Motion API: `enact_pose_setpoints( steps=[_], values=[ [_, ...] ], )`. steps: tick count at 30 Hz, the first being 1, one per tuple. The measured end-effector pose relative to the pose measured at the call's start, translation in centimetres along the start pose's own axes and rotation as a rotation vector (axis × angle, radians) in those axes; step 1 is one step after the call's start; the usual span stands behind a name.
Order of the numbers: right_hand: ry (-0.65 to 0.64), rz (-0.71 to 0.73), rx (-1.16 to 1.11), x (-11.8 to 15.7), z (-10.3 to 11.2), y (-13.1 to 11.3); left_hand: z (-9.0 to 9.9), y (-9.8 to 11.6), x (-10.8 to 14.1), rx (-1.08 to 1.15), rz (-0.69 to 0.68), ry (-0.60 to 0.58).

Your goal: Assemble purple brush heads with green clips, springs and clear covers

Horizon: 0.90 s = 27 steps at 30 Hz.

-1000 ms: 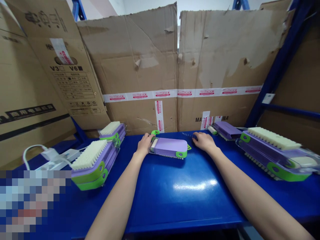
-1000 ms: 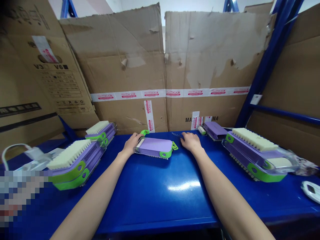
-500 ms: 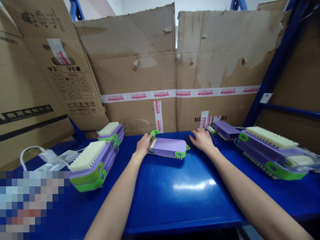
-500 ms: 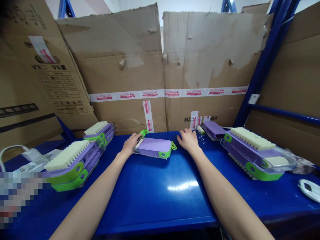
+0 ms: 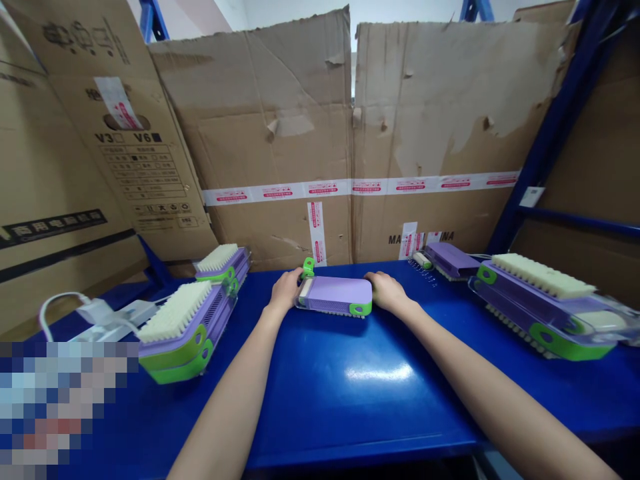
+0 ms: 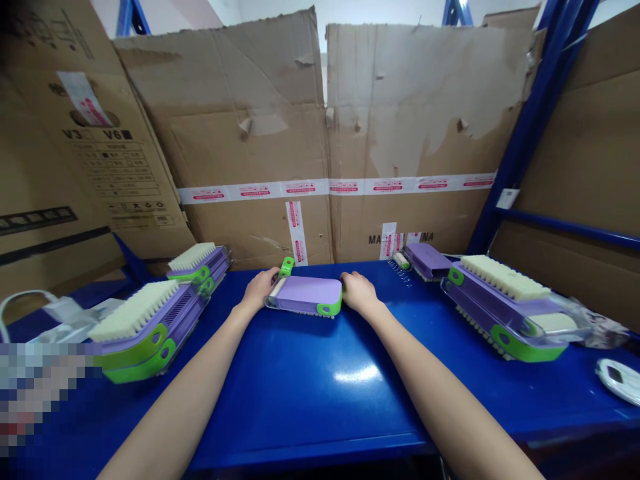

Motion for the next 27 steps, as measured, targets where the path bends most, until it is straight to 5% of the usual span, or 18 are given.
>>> enact_pose_setpoints(
  steps=[8, 15, 21, 27],
  values=[
    [0.081, -0.028, 0.175, -1.1, 0.2, 1.6, 0.1, -0.3, -0.1, 0.111, 0.050, 0.065],
    [-0.015, -0.080, 0.056, -1.7, 0.4, 3.2, 0.1, -0.1, -0.1, 0.099, 0.045, 0.055],
    [0.060, -0.211, 0.105, -1.9, 0.1, 4.0, 0.0, -0.4, 0.0, 0.133, 0.042, 0.095],
    [-0.022, -0.225, -0.049, -3.2, -0.4, 5.2, -0.4, -0.3, -0.4, 0.391, -0.017, 0.207]
  ],
)
Point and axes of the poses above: each hand's wrist, its own x-axis away from the middle knuckle, its own z-axis out of the back of the hand, y = z × x, the point moved 2 cm from there along -x, towards the middle knuckle, and after that the axes turned 12 degrees about -z, right-handed, at the moved point
